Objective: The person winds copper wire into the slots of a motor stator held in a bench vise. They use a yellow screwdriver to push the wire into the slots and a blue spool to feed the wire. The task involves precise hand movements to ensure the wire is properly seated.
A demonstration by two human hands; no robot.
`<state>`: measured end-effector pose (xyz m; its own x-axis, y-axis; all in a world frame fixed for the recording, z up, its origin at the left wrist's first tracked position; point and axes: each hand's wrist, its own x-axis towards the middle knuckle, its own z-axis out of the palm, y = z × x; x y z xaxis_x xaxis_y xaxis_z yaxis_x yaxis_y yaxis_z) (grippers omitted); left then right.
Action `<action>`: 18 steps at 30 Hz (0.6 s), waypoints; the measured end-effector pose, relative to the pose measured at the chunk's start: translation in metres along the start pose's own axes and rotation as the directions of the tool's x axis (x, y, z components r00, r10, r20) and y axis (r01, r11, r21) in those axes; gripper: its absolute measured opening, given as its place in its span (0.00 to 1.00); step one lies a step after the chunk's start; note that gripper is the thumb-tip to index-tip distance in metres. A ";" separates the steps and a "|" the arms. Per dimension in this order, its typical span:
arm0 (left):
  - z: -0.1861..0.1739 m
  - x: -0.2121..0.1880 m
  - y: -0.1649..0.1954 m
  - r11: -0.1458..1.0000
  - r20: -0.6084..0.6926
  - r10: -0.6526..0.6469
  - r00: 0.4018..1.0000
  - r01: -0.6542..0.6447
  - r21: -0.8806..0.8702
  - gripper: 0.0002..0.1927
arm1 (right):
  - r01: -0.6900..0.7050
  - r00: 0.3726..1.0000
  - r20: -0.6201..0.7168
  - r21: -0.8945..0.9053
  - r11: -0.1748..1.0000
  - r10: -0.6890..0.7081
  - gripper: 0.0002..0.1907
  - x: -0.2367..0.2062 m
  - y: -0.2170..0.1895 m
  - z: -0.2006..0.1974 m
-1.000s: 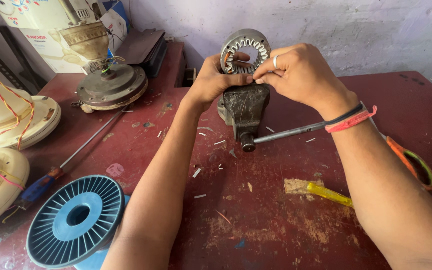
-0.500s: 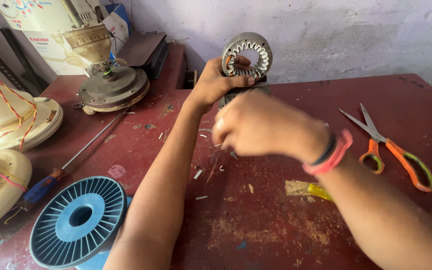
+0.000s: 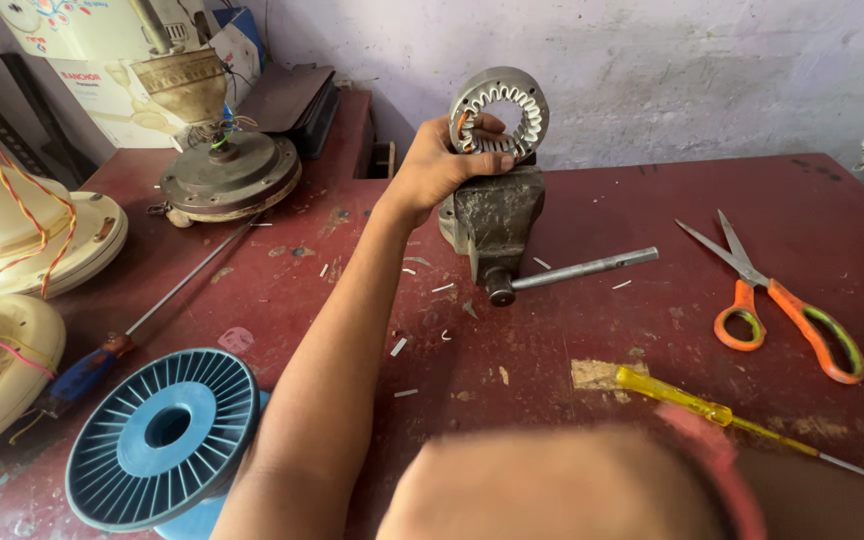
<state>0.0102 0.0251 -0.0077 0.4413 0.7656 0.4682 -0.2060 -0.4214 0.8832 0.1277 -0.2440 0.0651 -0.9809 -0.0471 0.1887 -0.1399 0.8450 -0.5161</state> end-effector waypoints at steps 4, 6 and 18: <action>-0.001 0.001 -0.002 1.000 -0.007 -0.014 1.000 0.014 0.022 0.27 | -0.401 0.884 -0.347 -0.217 0.890 0.314 0.17 -0.033 0.024 -0.036; -0.001 0.001 -0.002 1.000 0.011 -0.020 1.000 0.020 -0.024 0.26 | -0.618 0.726 -0.585 -0.322 0.717 0.363 0.19 -0.051 0.051 -0.063; 0.000 0.000 0.002 0.999 0.000 -0.044 0.999 0.044 0.033 0.27 | -0.666 0.665 -0.737 -0.512 0.542 0.120 0.11 -0.099 0.144 -0.084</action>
<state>0.0095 0.0244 -0.0057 0.4503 0.7830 0.4291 -0.1577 -0.4033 0.9014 0.2160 -0.0726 0.0425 -0.5691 0.4628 0.6797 0.6466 0.7625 0.0223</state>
